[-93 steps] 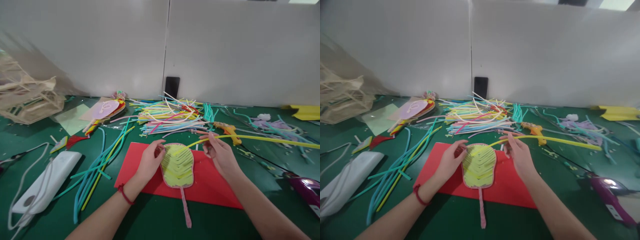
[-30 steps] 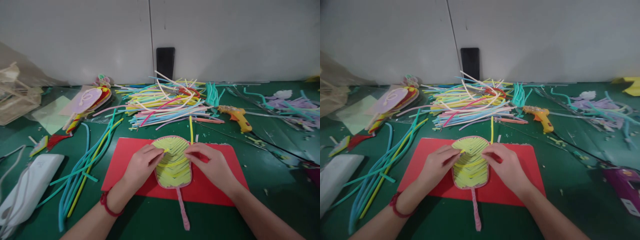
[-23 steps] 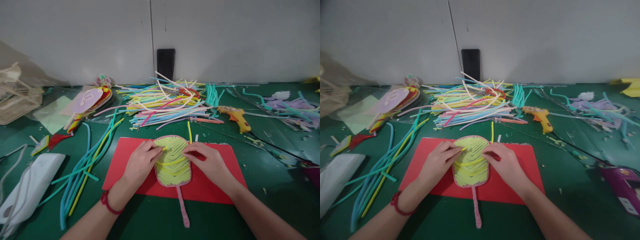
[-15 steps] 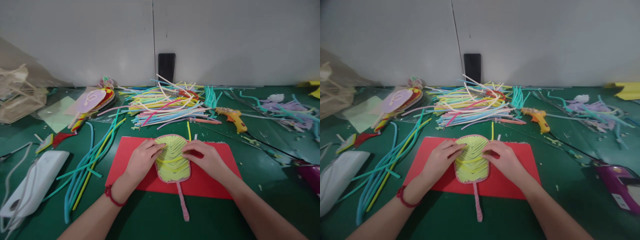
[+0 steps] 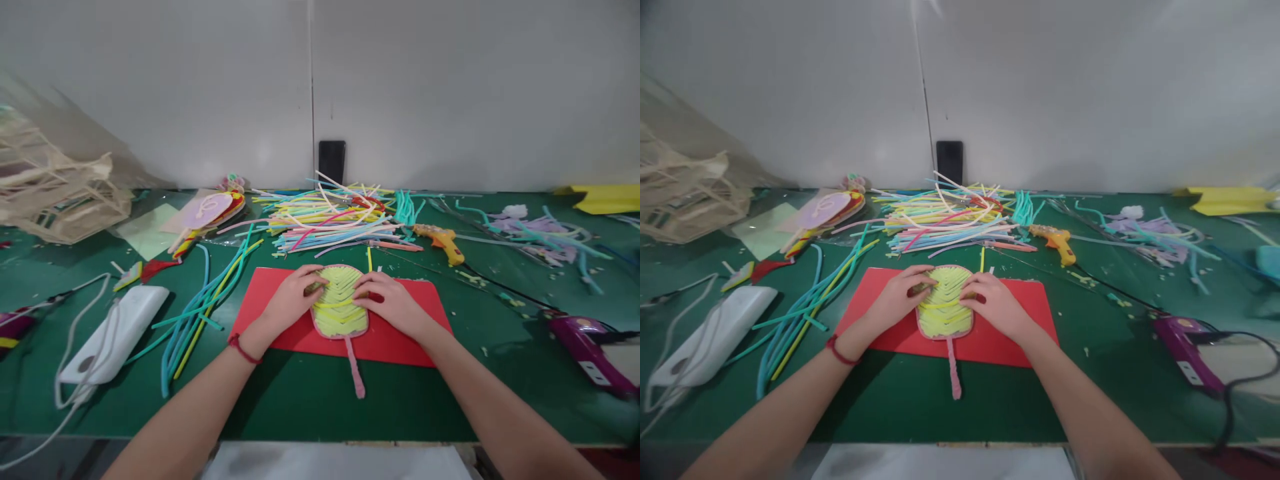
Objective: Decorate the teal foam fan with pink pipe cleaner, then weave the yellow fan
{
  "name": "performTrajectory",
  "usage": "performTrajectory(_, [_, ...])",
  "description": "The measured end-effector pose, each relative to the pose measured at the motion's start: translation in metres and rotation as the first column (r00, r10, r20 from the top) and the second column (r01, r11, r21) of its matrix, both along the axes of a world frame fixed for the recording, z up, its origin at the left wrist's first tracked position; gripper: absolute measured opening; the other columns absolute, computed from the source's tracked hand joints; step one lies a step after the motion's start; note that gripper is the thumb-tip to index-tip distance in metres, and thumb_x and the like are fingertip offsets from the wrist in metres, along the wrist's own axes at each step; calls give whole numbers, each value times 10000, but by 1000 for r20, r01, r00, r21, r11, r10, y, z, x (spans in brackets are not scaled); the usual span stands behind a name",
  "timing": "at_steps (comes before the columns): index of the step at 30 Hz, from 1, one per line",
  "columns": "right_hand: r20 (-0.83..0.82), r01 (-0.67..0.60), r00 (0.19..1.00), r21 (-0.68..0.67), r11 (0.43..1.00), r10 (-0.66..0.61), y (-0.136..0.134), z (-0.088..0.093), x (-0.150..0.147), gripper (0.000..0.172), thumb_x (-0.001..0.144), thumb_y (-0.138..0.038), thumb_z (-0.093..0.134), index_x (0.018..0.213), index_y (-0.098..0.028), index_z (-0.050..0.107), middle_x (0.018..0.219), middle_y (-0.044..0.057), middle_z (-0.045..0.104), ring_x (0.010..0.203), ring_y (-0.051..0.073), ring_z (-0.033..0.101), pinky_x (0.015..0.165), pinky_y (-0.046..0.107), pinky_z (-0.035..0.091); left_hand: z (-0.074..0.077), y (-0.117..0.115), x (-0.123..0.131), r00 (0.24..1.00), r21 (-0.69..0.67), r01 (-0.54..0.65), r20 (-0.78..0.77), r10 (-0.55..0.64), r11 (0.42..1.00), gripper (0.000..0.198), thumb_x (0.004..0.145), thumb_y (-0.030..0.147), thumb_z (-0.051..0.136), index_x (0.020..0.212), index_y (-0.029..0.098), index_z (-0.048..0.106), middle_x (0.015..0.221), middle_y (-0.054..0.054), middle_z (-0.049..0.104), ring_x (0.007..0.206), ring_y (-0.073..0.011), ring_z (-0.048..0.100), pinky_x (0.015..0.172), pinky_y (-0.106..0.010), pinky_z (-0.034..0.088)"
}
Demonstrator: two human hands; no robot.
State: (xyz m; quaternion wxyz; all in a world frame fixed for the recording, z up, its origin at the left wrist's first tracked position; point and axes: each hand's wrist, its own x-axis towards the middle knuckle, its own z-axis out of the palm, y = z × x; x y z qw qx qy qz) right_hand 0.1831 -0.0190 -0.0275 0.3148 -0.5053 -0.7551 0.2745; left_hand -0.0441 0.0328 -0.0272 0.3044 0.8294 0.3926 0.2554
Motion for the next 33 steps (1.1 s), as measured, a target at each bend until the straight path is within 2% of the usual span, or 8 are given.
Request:
performTrajectory(4, [-10,-44,999,1,999,44,-2,1,-1,64,819,-271,610,800,-241,663,981,41,603,973,195,566,897,361,437,-1,5,-3,998,-16,27,52,-26,1000,162,829,182,545,907,215,683,1191,-67,581,1059,-188,574,916,-333,472])
performTrajectory(9, [19,-102,995,104,989,100,-2,1,-7,103,842,-254,580,760,-235,641,875,19,652,904,186,579,842,345,455,-2,7,-2,998,-1,19,59,-19,1000,129,790,187,587,867,216,687,1152,-61,613,1026,-188,591,885,-317,485])
performTrajectory(11, [22,-75,997,145,987,73,0,-1,-9,119,851,-251,567,758,-237,640,855,17,654,882,186,579,832,345,452,-3,6,2,998,-3,-21,59,21,1000,113,765,158,601,827,204,684,1120,-63,627,997,-189,602,853,-313,497])
performTrajectory(15, [20,70,997,244,967,-77,5,-7,-12,160,859,-270,552,752,-217,659,961,73,625,959,224,541,871,385,409,-6,1,12,986,-12,-145,83,146,989,85,743,115,597,768,172,656,1077,-85,634,930,-189,623,778,-307,519])
performTrajectory(18, [39,120,990,281,952,-136,7,-12,-11,200,865,-302,544,742,-228,684,855,74,634,873,229,554,815,382,412,-7,-4,16,967,-12,-227,118,227,974,84,762,109,567,754,162,632,1072,-96,640,961,-196,614,831,-331,501])
performTrajectory(22, [55,126,987,287,950,-148,8,-14,-12,195,869,-302,538,764,-246,693,778,43,680,780,209,588,787,369,411,-6,-7,14,959,-28,-241,143,243,970,78,766,121,562,772,169,624,1032,-72,671,929,-186,628,829,-316,498])
performTrajectory(28, [29,153,986,255,955,-165,8,-13,-15,177,861,-308,536,784,-246,683,780,30,691,754,190,616,732,322,456,-5,-3,10,952,-40,-272,131,275,961,93,761,151,566,811,181,639,889,-42,691,852,-182,633,791,-298,495])
performTrajectory(33, [-34,222,975,251,942,-220,9,-13,-13,185,856,-324,535,792,-233,683,819,36,700,791,182,639,754,300,478,-6,1,11,961,-47,-250,110,253,967,58,757,159,579,768,174,634,802,-34,683,760,-175,629,709,-281,496])
